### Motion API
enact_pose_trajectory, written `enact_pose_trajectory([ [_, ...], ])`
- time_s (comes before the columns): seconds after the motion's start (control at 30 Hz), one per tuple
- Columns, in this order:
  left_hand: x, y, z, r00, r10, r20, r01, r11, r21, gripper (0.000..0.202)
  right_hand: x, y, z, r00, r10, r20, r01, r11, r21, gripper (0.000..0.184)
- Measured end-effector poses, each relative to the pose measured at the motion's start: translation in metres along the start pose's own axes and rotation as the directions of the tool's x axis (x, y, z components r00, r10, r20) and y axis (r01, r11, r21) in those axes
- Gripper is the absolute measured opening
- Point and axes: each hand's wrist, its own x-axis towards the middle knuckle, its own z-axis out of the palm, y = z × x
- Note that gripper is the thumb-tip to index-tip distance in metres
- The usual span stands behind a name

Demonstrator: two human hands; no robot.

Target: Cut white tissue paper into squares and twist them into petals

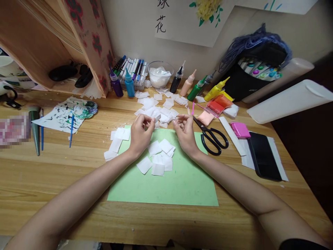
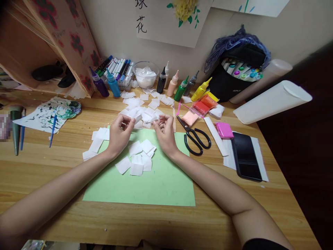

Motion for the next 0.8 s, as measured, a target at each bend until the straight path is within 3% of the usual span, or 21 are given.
enact_pose_trajectory([
  [0.07,-0.002,0.004,-0.001,0.997,0.069,0.031,-0.071,0.997,0.04,0.018,-0.002,-0.005,-0.001,0.989,-0.012,0.144,0.018,0.999,-0.044,0.02],
  [0.17,-0.006,0.006,-0.002,0.975,0.182,0.125,-0.193,0.978,0.081,0.014,-0.005,-0.011,-0.002,0.945,0.008,0.327,0.02,0.996,-0.085,0.032],
  [0.33,-0.01,0.004,0.001,0.931,0.304,0.201,-0.332,0.934,0.13,0.014,-0.004,-0.012,-0.003,0.936,0.019,0.35,0.021,0.994,-0.107,0.044],
  [0.8,-0.01,0.004,0.002,0.907,0.36,0.217,-0.4,0.898,0.182,0.012,-0.002,-0.013,-0.003,0.923,0.046,0.383,-0.029,0.998,-0.05,0.049],
])
